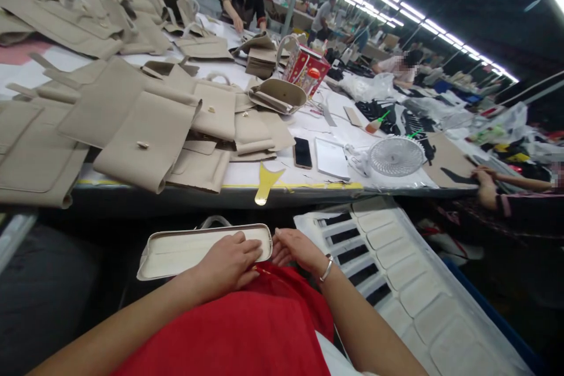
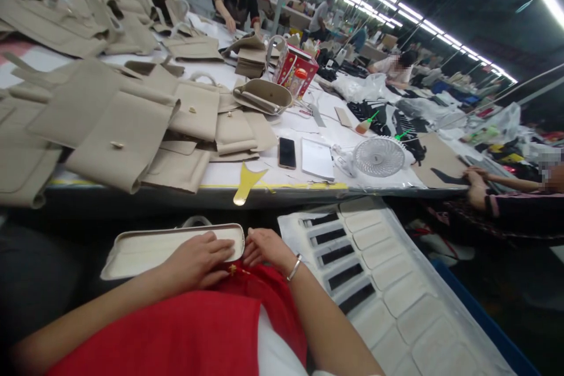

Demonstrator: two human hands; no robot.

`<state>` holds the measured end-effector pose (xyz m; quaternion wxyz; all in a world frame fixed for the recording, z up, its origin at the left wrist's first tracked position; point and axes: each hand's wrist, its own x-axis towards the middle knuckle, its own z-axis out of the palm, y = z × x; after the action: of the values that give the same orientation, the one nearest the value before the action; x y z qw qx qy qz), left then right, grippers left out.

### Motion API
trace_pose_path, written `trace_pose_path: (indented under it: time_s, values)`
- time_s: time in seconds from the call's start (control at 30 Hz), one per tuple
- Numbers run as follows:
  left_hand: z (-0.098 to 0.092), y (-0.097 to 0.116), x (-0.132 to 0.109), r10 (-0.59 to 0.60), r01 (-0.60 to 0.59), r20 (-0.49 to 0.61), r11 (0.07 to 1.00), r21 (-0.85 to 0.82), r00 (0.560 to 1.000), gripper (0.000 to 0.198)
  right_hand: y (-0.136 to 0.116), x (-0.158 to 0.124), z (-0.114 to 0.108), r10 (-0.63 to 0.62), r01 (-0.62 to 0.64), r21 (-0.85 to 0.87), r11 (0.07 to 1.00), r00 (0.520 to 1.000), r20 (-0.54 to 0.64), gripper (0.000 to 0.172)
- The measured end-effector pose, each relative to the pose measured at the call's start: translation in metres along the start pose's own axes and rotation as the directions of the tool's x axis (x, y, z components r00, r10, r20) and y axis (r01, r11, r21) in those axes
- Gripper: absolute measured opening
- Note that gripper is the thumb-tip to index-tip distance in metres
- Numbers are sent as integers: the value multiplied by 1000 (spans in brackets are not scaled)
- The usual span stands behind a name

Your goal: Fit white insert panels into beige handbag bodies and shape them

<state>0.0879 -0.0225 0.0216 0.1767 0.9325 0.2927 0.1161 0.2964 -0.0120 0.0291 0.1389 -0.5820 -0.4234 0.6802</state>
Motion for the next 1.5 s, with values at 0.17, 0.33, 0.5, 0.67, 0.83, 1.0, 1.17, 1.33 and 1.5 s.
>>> trace_pose_path:
  time_s: [0.17,0.33,0.5,0.67,0.83,1.0,1.17,1.33,1.5]
  values:
    - [1,-3,1,1,-1,-4,1000,17,1000,31,8,8,-11,-12,-10,175,985,992,124,39]
    - [4,-7,2,-7,7,14,1000,28,1000,36,0,14,-6,44,-55,83,995,990,130,35]
    - [-2,-5,7,1,6,80,996,-90,997,41,-18,15,2,78,-74,-184,980,997,20,23]
    - [-44,-33,-42,-381,277,-99,804,-527,919,35,-29,22,-12,213,-174,-216,961,962,172,21]
    - [-54,-77,-132,-923,472,-7,203,-858,384,30,-35,30,-26,340,-284,-203,937,875,344,25]
    - [-20,-90,-159,-782,379,335,-138,-915,525,36,-40,42,-29,415,-336,-256,906,820,394,29]
    - [-14,-90,-155,-766,419,391,-175,-891,511,37,-34,45,-27,429,-351,-264,898,830,356,37]
    - [-22,-84,-148,-818,568,362,-52,-821,448,39,-31,44,-22,388,-327,-242,914,879,277,40]
    - [-20,-70,-140,-904,675,156,173,-717,397,40,-19,33,-11,200,-171,-151,974,959,202,41]
